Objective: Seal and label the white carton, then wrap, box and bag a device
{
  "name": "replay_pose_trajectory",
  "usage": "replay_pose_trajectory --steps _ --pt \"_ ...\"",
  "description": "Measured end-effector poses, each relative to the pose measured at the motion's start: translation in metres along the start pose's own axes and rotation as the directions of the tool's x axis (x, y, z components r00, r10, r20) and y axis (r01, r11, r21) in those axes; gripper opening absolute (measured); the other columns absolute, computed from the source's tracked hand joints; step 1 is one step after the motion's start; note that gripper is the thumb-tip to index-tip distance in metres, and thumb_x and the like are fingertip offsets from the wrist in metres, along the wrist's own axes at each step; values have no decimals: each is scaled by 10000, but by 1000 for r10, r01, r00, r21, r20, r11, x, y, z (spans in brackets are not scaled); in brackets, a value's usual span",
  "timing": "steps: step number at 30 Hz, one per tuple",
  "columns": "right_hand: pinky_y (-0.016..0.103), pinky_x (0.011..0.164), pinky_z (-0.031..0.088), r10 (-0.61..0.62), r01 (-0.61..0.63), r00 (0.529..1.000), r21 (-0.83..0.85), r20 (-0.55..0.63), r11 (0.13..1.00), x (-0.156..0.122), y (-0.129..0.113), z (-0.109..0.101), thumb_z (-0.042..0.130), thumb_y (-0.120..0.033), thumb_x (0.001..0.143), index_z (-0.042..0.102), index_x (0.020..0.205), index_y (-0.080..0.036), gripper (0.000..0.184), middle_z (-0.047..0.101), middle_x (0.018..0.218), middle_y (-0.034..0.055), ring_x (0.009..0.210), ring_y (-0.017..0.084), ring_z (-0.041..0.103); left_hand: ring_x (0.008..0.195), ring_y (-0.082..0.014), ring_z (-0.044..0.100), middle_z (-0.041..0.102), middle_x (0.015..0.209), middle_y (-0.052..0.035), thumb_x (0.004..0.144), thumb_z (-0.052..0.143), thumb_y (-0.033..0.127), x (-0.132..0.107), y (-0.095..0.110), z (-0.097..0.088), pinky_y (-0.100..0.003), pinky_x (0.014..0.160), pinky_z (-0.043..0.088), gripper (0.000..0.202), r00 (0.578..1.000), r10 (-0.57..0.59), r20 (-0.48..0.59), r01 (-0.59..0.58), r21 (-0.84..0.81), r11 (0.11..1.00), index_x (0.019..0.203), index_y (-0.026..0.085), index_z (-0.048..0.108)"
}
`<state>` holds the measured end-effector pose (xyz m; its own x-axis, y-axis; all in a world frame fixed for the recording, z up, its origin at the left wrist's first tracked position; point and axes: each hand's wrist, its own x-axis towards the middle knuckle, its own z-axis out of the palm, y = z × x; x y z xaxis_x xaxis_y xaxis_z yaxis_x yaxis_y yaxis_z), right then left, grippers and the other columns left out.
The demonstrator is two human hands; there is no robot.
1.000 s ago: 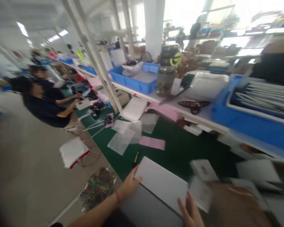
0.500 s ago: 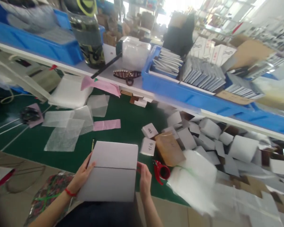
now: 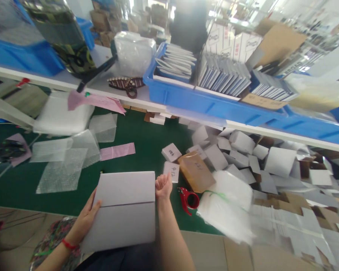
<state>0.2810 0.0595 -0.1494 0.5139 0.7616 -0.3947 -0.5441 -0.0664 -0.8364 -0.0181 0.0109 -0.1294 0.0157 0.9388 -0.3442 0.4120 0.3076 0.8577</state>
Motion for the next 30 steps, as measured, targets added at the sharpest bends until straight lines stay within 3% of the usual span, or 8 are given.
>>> replay_pose_trajectory --steps 4,7,12,14,17,21,23,30 --pt "242 349 283 -80 72 996 -231 -25 970 -19 -24 -4 442 -627 930 263 480 -264 605 249 403 -91 356 105 238 1527 -274 232 278 1650 -121 936 428 626 1 1 0 -431 1272 127 824 1000 -2 3 2 -12 1000 1573 137 248" --pt "324 756 521 -185 193 981 -457 62 868 -53 -34 2 559 -503 926 647 739 -206 362 667 787 36 793 183 618 1523 -276 250 300 1639 -133 943 428 615 -2 3 2 -446 1273 141 809 1000 22 17 -22 -26 999 1566 128 260" --pt "569 1185 198 -198 591 776 -800 599 -108 -93 -15 12 347 -331 1039 423 1508 -208 491 343 1606 137 1500 300 244 1525 -262 246 283 1647 -115 941 434 632 -7 13 7 -439 1276 160 793 998 21 64 -8 -188 982 1558 153 296" --pt "563 1182 214 -184 583 753 -770 632 -260 -95 -6 12 312 -323 1051 372 1539 -196 508 293 1628 144 1515 301 212 1511 -251 284 337 1624 -100 976 289 647 -5 12 -4 -449 1268 212 731 996 -28 83 55 -347 936 1526 173 374" --pt "569 1166 252 -185 584 739 -753 648 -303 -93 -1 12 296 -339 1054 321 1564 -207 528 276 1634 146 1517 315 208 1446 -260 415 459 1547 -146 983 49 625 0 -4 -46 -473 1218 341 809 980 -195 -44 147 -503 852 1477 116 438" --pt "578 1150 283 -193 595 722 -739 664 -318 -95 -4 15 302 -334 1053 215 1596 -234 559 262 1639 147 1515 329 213 1532 -270 210 276 1642 -153 985 -64 516 0 -35 -87 -475 1280 187 786 828 -366 -425 157 -450 879 1564 55 202" --pt "584 1149 283 -194 593 720 -735 667 -329 -96 -6 17 310 -326 1052 163 1605 -235 579 264 1637 151 1514 332 215 1558 -244 21 173 1682 -72 981 -109 499 -2 -41 -67 -477 1297 86 751 817 -355 -455 150 -427 892 1591 138 139" --pt "569 1150 297 -171 603 714 -721 679 -341 -95 -5 13 333 -313 1048 131 1609 -195 608 270 1631 171 1517 337 197 1409 -234 468 524 1497 -143 1012 237 562 -5 -17 31 -428 1224 329 647 968 -147 -206 56 -392 918 1423 134 494"
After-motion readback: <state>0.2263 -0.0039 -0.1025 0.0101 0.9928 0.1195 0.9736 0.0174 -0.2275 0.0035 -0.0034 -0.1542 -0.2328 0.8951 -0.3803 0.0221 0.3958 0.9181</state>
